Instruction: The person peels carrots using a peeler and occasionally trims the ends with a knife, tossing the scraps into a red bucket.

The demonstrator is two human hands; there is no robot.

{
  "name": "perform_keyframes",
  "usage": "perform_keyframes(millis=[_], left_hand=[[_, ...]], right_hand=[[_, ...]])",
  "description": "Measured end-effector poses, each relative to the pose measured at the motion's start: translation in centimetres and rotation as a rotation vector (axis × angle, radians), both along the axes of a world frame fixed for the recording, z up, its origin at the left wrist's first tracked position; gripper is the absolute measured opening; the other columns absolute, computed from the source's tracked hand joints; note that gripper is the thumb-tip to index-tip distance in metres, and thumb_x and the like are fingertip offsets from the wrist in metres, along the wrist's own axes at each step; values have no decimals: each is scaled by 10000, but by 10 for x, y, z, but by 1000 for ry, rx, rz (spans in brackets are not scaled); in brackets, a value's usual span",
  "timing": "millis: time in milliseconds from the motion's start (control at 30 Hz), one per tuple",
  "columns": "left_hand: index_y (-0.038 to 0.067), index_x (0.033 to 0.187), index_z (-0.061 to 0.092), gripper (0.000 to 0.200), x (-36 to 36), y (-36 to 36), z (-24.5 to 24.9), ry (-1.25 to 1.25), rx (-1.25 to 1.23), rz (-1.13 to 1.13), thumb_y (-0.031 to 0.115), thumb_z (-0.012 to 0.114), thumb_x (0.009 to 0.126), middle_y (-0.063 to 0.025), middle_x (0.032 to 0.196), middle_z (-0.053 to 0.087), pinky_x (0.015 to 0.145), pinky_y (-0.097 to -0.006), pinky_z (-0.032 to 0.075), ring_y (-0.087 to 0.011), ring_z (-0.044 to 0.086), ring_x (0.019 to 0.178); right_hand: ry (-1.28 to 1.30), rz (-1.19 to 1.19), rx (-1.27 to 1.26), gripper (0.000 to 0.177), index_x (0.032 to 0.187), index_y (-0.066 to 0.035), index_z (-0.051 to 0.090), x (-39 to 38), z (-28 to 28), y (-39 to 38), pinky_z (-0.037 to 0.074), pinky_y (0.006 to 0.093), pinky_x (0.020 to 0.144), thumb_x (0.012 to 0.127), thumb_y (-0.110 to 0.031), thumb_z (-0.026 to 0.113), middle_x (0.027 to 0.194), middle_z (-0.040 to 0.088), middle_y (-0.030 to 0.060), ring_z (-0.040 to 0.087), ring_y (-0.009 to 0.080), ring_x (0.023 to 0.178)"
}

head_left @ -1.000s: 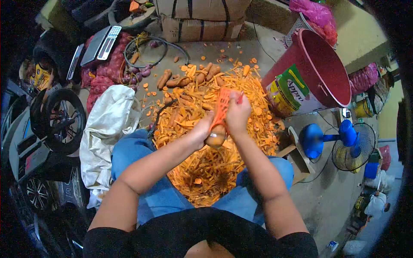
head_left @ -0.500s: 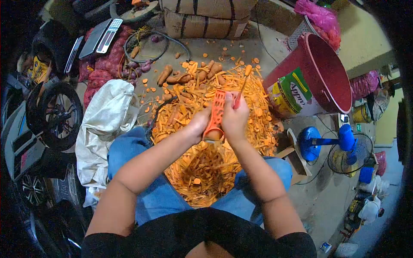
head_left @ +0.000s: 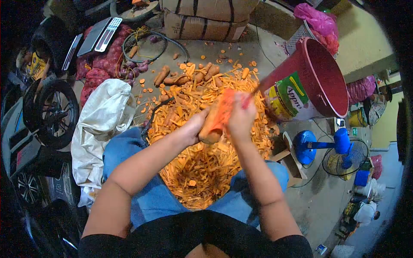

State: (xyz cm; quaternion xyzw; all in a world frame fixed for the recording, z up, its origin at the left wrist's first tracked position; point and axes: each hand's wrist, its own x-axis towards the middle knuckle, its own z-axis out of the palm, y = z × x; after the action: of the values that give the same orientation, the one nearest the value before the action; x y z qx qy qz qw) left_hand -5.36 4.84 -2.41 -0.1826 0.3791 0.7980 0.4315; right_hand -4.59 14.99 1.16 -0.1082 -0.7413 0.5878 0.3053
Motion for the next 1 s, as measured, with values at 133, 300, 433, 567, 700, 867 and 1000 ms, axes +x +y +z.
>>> perform_keyframes(millis=[133, 300, 433, 567, 700, 867, 1000], left_hand=[[46, 1022, 434, 379, 7, -2, 11, 224, -176, -235, 305, 211, 858, -70, 862, 536, 657, -256, 434, -128, 535, 719], [38, 1047, 405, 365, 18, -1, 18, 161, -158, -301, 299, 236, 856, -66, 881, 518, 625, -260, 440, -119, 519, 736], [61, 1069, 385, 365, 8, -5, 20, 132, -97, -263, 322, 257, 850, -60, 930, 509, 629, -265, 451, -129, 524, 754], [69, 1046, 407, 366, 1, -2, 13, -34, 22, -45, 329, 239, 850, -55, 907, 522, 607, -273, 453, -147, 534, 721], [61, 1018, 429, 353, 4, -8, 10, 181, -90, -305, 316, 251, 852, -48, 827, 539, 597, -259, 451, -122, 533, 684], [62, 1020, 429, 335, 19, -2, 13, 124, -60, -316, 312, 289, 847, -38, 838, 529, 592, -251, 446, -114, 528, 680], [58, 1031, 431, 346, 7, 0, 0, 109, 9, -202, 309, 281, 845, -53, 938, 517, 663, -267, 442, -125, 525, 764]], right_hand=[[-262, -6, 61, 211, 734, 8, 493, 0, -8, 4, 371, 258, 552, 794, -189, 447, 631, 502, 43, 454, 108, 607], [-81, -544, 188, 245, 640, -2, 460, -48, -45, 96, 327, 264, 462, 799, -188, 435, 546, 453, 17, 392, 98, 493], [-104, -318, -202, 187, 678, -15, 442, -33, -16, 76, 355, 258, 516, 797, -160, 440, 583, 459, 24, 420, 115, 536], [-35, 29, -71, 184, 678, -12, 445, 2, -14, 5, 349, 251, 497, 792, -155, 446, 568, 442, 23, 402, 107, 527], [-105, -73, 44, 177, 695, -13, 477, -6, -20, 11, 359, 273, 505, 787, -162, 450, 582, 473, 65, 430, 131, 542], [-97, -563, -120, 220, 696, 17, 474, -46, -41, 106, 363, 282, 513, 795, -176, 440, 617, 508, 57, 447, 145, 544], [73, -268, -299, 212, 682, -4, 464, -31, -7, 74, 361, 267, 506, 806, -172, 428, 628, 473, 28, 420, 127, 535]])
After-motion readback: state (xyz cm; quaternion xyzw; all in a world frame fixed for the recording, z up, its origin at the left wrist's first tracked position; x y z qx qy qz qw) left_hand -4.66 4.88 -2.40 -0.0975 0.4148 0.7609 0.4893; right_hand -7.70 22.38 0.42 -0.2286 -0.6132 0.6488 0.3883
